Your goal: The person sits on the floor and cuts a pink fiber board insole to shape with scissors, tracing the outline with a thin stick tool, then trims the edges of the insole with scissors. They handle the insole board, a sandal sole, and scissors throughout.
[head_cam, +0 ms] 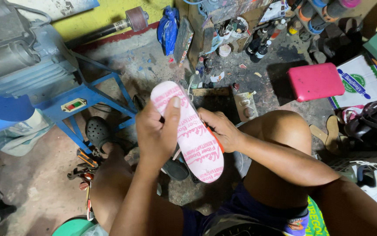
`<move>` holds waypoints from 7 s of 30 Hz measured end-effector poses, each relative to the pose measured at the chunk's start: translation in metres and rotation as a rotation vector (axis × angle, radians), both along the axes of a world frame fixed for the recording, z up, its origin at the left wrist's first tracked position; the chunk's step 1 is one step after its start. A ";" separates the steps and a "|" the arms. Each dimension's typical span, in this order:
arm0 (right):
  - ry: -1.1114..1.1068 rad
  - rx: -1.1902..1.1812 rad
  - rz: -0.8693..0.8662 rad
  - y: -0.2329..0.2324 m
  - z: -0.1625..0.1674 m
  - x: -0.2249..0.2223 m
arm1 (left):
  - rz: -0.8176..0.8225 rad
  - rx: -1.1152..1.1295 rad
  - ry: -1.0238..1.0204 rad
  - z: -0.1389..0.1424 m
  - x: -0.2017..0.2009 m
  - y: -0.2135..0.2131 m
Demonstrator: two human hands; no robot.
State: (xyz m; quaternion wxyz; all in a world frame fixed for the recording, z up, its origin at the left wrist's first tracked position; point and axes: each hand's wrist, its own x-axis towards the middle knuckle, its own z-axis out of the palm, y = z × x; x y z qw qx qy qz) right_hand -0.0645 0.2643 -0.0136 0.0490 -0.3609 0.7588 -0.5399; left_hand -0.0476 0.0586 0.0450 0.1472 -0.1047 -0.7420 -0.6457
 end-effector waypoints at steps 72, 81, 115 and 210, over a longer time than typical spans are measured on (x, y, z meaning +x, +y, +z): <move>-0.366 -0.629 -0.498 0.041 0.001 -0.044 | 0.042 0.487 -0.193 -0.033 -0.031 -0.026; -0.277 -0.792 -0.489 0.086 0.017 -0.058 | -0.354 -0.098 -0.219 -0.029 -0.024 -0.010; -0.331 -0.039 -0.050 -0.040 0.024 -0.030 | -0.010 0.587 0.058 -0.021 -0.038 -0.039; -0.054 0.179 0.069 -0.020 0.043 -0.027 | 0.009 0.516 0.016 -0.006 -0.015 -0.018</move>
